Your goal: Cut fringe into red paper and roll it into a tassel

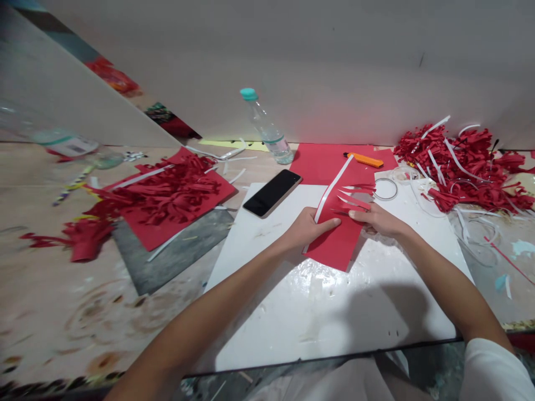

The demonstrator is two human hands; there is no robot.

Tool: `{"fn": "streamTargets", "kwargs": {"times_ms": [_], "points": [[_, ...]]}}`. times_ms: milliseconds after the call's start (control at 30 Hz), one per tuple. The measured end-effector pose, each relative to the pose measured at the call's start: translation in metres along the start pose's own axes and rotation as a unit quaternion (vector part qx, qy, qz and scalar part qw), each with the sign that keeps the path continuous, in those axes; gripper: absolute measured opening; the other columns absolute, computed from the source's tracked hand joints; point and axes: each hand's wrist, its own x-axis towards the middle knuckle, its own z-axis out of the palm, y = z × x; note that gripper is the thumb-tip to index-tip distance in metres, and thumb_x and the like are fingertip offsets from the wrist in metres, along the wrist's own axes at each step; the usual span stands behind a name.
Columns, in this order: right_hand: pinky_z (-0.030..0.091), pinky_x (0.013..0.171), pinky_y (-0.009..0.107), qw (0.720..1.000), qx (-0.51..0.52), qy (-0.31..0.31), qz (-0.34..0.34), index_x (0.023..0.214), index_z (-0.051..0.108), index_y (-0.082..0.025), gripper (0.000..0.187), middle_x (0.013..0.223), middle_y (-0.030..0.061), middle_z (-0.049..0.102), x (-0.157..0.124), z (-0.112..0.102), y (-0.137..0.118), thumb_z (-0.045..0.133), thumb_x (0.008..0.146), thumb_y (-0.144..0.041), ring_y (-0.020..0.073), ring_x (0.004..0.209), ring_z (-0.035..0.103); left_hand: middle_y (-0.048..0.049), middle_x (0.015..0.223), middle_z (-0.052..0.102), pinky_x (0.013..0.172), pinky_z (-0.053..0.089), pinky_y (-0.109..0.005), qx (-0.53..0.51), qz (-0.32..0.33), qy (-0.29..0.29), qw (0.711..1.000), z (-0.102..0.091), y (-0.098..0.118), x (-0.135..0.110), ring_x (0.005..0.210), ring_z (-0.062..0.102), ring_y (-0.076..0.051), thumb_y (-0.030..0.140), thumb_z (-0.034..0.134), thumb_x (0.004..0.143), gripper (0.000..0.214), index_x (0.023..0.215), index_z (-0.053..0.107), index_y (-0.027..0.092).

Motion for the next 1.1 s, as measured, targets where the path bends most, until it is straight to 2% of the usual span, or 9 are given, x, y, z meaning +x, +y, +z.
{"fn": "streamTargets", "kwargs": {"times_ms": [200,400,600,933,1100], "points": [[0.010,0.044,0.027,1.000,-0.007,0.020,0.003,0.100,0.060,-0.018,0.038,0.050,-0.0090,0.033,-0.0001,0.0005,0.0004,0.068,0.079,-0.048,0.0067,0.043,0.021,-0.0122,0.082,0.074,0.053,0.051,-0.025,0.045,0.006,0.013,0.999,-0.0010,-0.0008,0.0019,0.070,0.070,-0.023,0.051,0.073,0.073,0.041,0.080,0.068,0.011],[0.012,0.044,0.026,1.000,-0.006,0.020,-0.003,0.105,0.060,-0.017,0.040,0.050,-0.0089,0.035,0.0009,0.0009,0.0013,0.069,0.079,-0.046,0.0069,0.042,0.024,-0.0134,0.089,0.075,0.059,0.055,-0.029,0.021,0.006,-0.004,1.000,0.0001,-0.0017,0.0007,0.076,0.072,-0.026,0.050,0.072,0.075,0.040,0.087,0.069,0.012],[0.015,0.044,0.026,1.000,-0.004,0.030,0.000,0.103,0.062,-0.018,0.039,0.062,-0.0031,0.049,0.0005,0.0035,0.0037,0.070,0.077,-0.047,0.0076,0.046,0.031,-0.0113,0.080,0.074,0.054,0.052,-0.027,0.064,-0.001,0.004,0.998,0.0006,-0.0005,0.0025,0.069,0.071,-0.024,0.048,0.073,0.074,0.037,0.076,0.068,0.012],[0.016,0.044,0.026,0.999,-0.024,0.045,0.002,0.097,0.064,-0.017,0.038,0.057,-0.0041,0.044,0.0014,0.0053,0.0049,0.068,0.078,-0.049,0.0080,0.046,0.033,-0.0123,0.082,0.074,0.054,0.052,-0.026,0.055,-0.011,0.000,0.998,0.0031,0.0019,-0.0007,0.070,0.071,-0.024,0.048,0.073,0.074,0.037,0.079,0.069,0.012],[0.016,0.043,0.025,0.998,-0.004,0.065,-0.008,0.099,0.063,-0.016,0.039,0.054,-0.0054,0.045,0.0033,0.0013,0.0067,0.070,0.076,-0.047,0.0076,0.044,0.031,-0.0121,0.083,0.074,0.054,0.051,-0.025,0.036,0.020,-0.024,0.999,-0.0004,-0.0026,0.0025,0.070,0.070,-0.022,0.052,0.071,0.074,0.042,0.083,0.069,0.011]]}}
